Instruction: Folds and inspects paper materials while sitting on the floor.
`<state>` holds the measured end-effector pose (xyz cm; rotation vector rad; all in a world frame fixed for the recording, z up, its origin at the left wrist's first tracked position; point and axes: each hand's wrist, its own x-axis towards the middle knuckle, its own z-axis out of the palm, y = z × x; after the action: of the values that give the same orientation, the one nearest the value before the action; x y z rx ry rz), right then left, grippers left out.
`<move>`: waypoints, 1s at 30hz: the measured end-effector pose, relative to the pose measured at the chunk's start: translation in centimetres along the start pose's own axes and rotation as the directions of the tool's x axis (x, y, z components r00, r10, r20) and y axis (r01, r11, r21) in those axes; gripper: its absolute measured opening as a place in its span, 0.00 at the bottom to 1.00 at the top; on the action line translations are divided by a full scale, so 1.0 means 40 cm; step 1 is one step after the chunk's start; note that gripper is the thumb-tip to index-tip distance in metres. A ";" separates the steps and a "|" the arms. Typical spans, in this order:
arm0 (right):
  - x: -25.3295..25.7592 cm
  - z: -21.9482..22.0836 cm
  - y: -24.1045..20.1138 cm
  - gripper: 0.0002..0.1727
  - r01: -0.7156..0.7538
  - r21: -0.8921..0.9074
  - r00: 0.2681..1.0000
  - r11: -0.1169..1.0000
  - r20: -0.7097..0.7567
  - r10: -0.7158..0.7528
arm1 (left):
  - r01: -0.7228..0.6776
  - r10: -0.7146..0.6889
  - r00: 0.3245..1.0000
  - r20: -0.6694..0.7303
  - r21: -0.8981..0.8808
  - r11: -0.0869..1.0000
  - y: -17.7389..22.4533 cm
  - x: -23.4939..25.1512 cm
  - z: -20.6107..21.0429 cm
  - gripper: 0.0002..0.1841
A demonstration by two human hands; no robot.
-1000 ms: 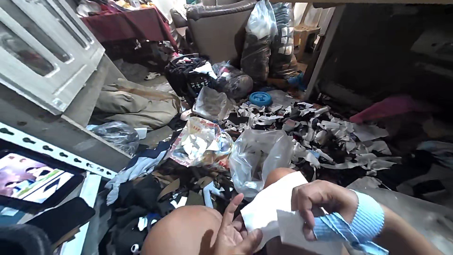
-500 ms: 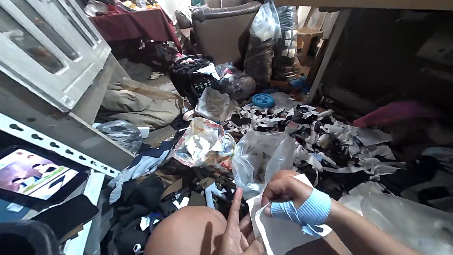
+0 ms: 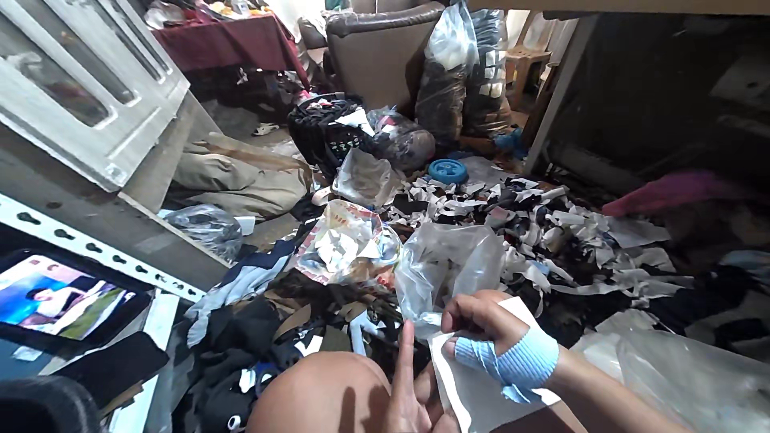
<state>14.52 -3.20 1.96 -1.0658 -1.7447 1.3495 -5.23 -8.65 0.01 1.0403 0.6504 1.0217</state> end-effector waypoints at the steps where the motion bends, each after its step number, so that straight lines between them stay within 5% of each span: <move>1: -0.001 0.004 0.000 0.15 -0.008 0.007 1.000 1.000 -0.019 0.008 | -0.020 0.020 1.000 -0.013 0.004 1.000 -0.001 0.000 0.003 0.53; 4: -0.004 0.018 0.001 0.18 0.017 -0.062 0.994 0.998 -0.104 -0.023 | -0.022 0.025 0.996 -0.088 0.040 0.999 0.004 0.004 0.013 0.48; 6: -0.009 0.037 0.010 0.18 0.109 -0.251 0.954 0.962 -0.244 -0.172 | 0.029 -0.009 0.981 -0.194 0.102 0.994 0.016 0.012 0.031 0.46; 10: -0.038 0.053 0.057 0.12 0.264 -0.665 0.696 0.698 -0.369 -0.615 | 0.072 -0.054 0.970 -0.238 0.068 0.995 0.048 0.040 0.062 0.47; 15: -0.128 0.078 0.030 0.15 0.210 -0.769 0.717 0.604 -0.299 -0.630 | 0.123 -0.135 0.964 -0.227 -0.069 0.990 0.099 0.086 0.120 0.52; 19: -0.112 0.003 0.017 0.11 0.233 -0.820 0.544 0.522 -0.335 -0.769 | 0.084 -0.098 0.983 -0.155 -0.095 0.992 0.131 0.134 0.188 0.49; 21: -0.105 -0.070 -0.018 0.11 0.324 -0.772 0.543 0.546 -0.321 -0.776 | 0.061 -0.074 0.990 -0.117 -0.110 0.992 0.157 0.168 0.208 0.45; 26: -0.110 -0.220 -0.149 0.12 0.465 -0.350 0.652 0.813 -0.486 -0.582 | -0.138 0.138 0.990 0.003 -0.056 0.989 0.157 0.278 0.191 0.37; 30: -0.105 -0.272 -0.256 0.08 0.393 -0.037 0.701 0.919 -0.635 -0.325 | -0.217 0.168 0.964 0.206 0.246 0.945 0.100 0.357 0.174 0.58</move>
<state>23.90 -3.73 14.34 -0.9110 -1.2615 0.6983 4.98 2.28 6.71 1.4401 0.5520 1.0104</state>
